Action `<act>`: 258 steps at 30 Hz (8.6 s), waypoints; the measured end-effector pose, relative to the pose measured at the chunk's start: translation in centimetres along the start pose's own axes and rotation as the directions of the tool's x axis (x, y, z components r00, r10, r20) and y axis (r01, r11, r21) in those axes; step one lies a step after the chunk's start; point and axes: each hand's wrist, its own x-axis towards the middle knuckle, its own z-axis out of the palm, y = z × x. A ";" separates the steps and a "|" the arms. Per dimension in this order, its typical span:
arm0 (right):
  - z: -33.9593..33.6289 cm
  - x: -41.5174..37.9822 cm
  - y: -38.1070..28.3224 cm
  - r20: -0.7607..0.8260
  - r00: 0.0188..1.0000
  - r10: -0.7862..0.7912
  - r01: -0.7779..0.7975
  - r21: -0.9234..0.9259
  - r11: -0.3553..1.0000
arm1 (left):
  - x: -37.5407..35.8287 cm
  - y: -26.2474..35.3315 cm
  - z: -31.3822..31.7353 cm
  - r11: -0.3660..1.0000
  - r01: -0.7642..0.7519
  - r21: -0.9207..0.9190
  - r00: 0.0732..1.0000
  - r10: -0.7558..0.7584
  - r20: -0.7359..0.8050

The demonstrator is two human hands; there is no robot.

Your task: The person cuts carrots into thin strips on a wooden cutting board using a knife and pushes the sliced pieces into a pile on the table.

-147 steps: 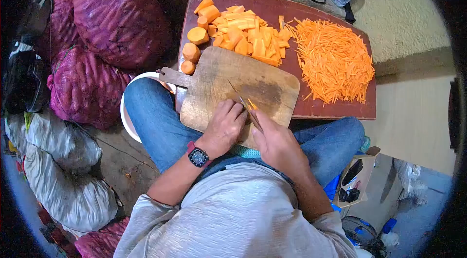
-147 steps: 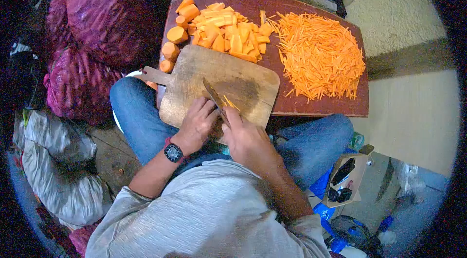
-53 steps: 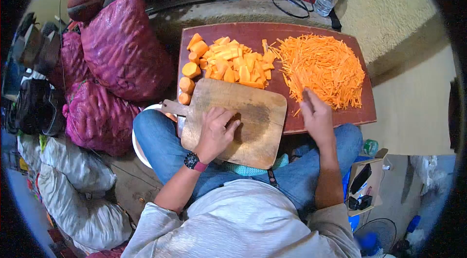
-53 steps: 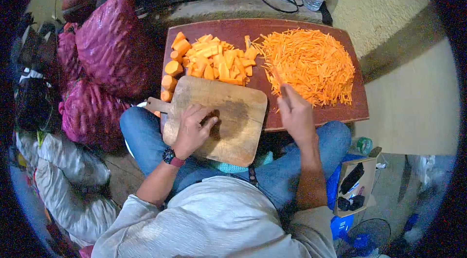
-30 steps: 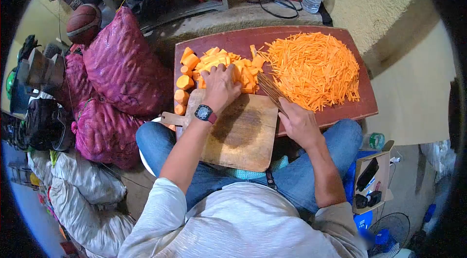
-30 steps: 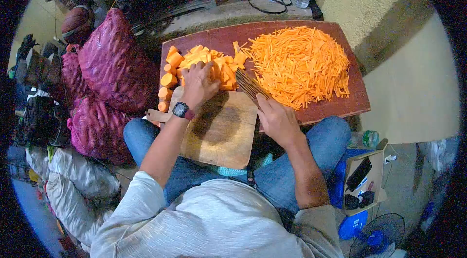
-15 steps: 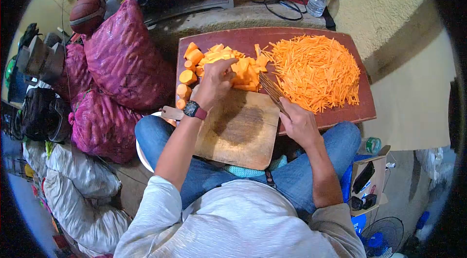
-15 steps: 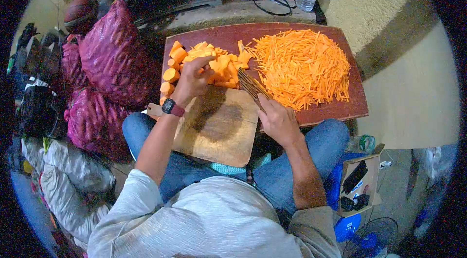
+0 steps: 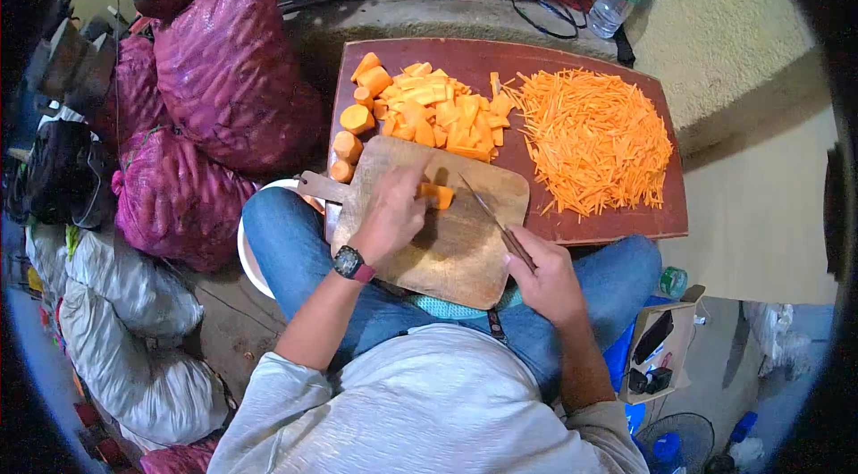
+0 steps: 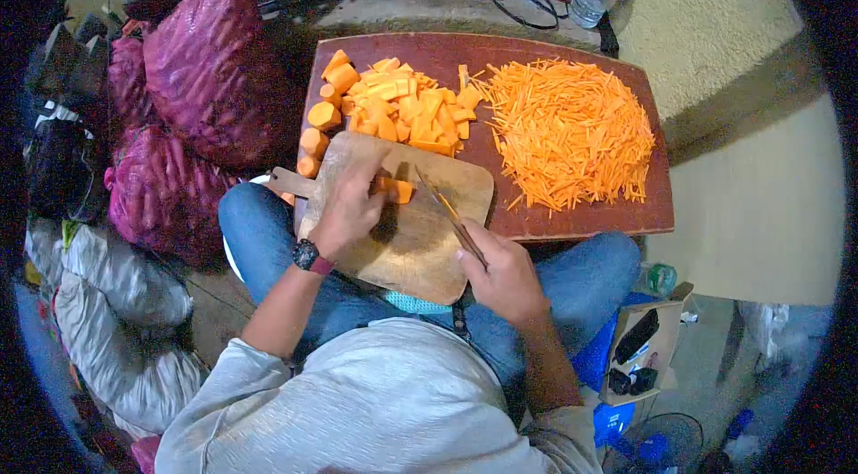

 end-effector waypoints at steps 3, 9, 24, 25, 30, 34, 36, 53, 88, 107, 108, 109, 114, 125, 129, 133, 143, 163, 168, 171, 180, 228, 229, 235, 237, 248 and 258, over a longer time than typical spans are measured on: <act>0.5 0.9 -0.2 0.014 1.000 -0.008 0.008 0.001 1.000 | 0.1 0.0 -0.6 0.993 0.114 -0.002 0.992 -0.114 0.048; 0.2 2.5 -0.8 0.119 0.990 0.081 -0.078 -0.032 0.996 | -0.9 0.7 2.0 0.962 -0.064 -0.265 0.998 0.060 -0.025; -2.5 -1.3 -4.2 0.299 0.900 0.318 -0.337 0.011 0.942 | -4.2 0.6 0.7 0.983 -0.177 -0.055 0.984 0.178 0.008; -2.3 -1.6 -4.0 0.271 0.919 0.287 -0.307 0.035 0.951 | -4.5 0.9 0.6 0.983 -0.176 -0.056 0.984 0.177 0.012; 0.7 -1.7 -3.8 0.146 0.963 0.224 -0.240 0.097 0.966 | -4.8 2.8 0.6 0.957 -0.226 0.181 0.969 0.201 0.146; 2.0 -1.7 -3.5 0.183 0.978 0.096 -0.079 -0.096 0.992 | -4.6 2.7 0.5 0.941 -0.263 0.212 0.956 0.225 0.190; 1.9 -2.0 -4.3 0.223 0.959 0.173 -0.142 -0.149 0.979 | -4.8 2.5 0.9 0.929 -0.289 0.232 0.949 0.247 0.196; 3.2 -0.4 -5.3 0.246 0.940 0.238 -0.208 -0.139 0.968 | -4.9 2.0 1.5 0.943 -0.250 0.218 0.965 0.226 0.129; 5.0 2.3 -4.8 0.237 0.948 0.212 -0.177 -0.164 0.971 | -5.8 2.1 0.8 0.952 -0.257 0.169 0.964 0.240 0.116; 4.5 1.0 -6.0 0.253 0.937 0.241 -0.207 -0.154 0.966 | -6.3 1.4 1.5 0.952 -0.255 0.171 0.967 0.253 0.036; 4.7 1.6 -5.9 0.256 0.935 0.246 -0.215 -0.141 0.966 | -6.2 1.4 1.7 0.956 -0.243 0.162 0.970 0.242 0.027; 5.1 2.1 -5.4 0.251 0.935 0.249 -0.219 -0.140 0.966 | -6.1 1.5 1.6 0.956 -0.247 0.160 0.969 0.245 0.031; 4.2 1.2 -5.7 0.241 0.948 0.208 -0.193 -0.084 0.978 | -5.9 1.7 1.1 0.958 -0.259 0.123 0.966 0.258 0.022; 4.7 2.0 -6.0 0.221 0.960 0.171 -0.152 -0.099 0.983 | -6.2 1.1 1.6 0.973 -0.218 0.081 0.975 0.220 -0.012; 5.3 0.5 -5.5 0.194 0.964 0.181 -0.156 -0.134 0.979 | -6.5 1.3 1.2 0.986 -0.152 0.065 0.985 0.146 0.087; 5.8 2.3 -5.3 0.201 0.969 0.142 -0.118 -0.124 0.985 | -6.1 1.8 1.1 0.977 -0.202 0.068 0.979 0.201 0.011; 5.6 2.6 -4.7 0.234 0.960 0.155 -0.139 -0.086 0.987 | -6.4 1.3 1.7 0.979 -0.195 0.053 0.980 0.197 -0.018; 5.6 2.2 -4.7 0.209 0.966 0.151 -0.134 -0.092 0.987 | -6.0 1.9 1.5 0.983 -0.181 0.041 0.981 0.183 -0.058; 5.1 1.6 -5.6 0.213 0.960 0.183 -0.175 -0.057 0.983 | -6.2 1.6 1.5 0.984 -0.174 0.040 0.983 0.176 -0.048; 5.9 2.5 -4.8 0.211 0.967 0.142 -0.123 -0.101 0.987 | -6.1 1.7 1.6 0.988 -0.152 0.020 0.987 0.153 -0.047; 5.5 2.3 -4.8 0.262 0.948 0.183 -0.174 -0.055 0.983 | -6.0 1.8 1.6 0.986 -0.162 0.027 0.985 0.163 -0.058; -6.2 1.9 8.7 -0.300 0.897 -0.324 0.044 -0.671 0.740 | 18.6 8.2 13.7 0.827 -0.446 0.342 0.886 0.461 0.040; -6.3 1.8 8.8 -0.301 0.896 -0.328 0.049 -0.666 0.744 | 19.4 7.8 14.2 0.802 -0.428 0.418 0.888 0.458 0.031; -6.0 2.0 8.7 -0.239 0.940 -0.242 0.029 -0.652 0.757 | 18.2 7.8 14.1 0.835 -0.476 0.276 0.877 0.472 0.086; -5.7 2.1 8.7 -0.221 0.944 -0.246 0.035 -0.674 0.738 | 17.7 7.8 14.1 0.841 -0.494 0.221 0.869 0.469 0.156; -5.4 2.3 8.4 -0.289 0.942 -0.173 0.026 -0.448 0.894 | 20.4 -0.1 8.9 0.813 -0.359 0.458 0.902 0.428 -0.053; -4.8 3.9 7.3 -0.229 0.972 -0.048 -0.020 -0.287 0.958 | 16.5 -7.5 -1.9 0.958 0.117 0.261 0.990 -0.133 0.043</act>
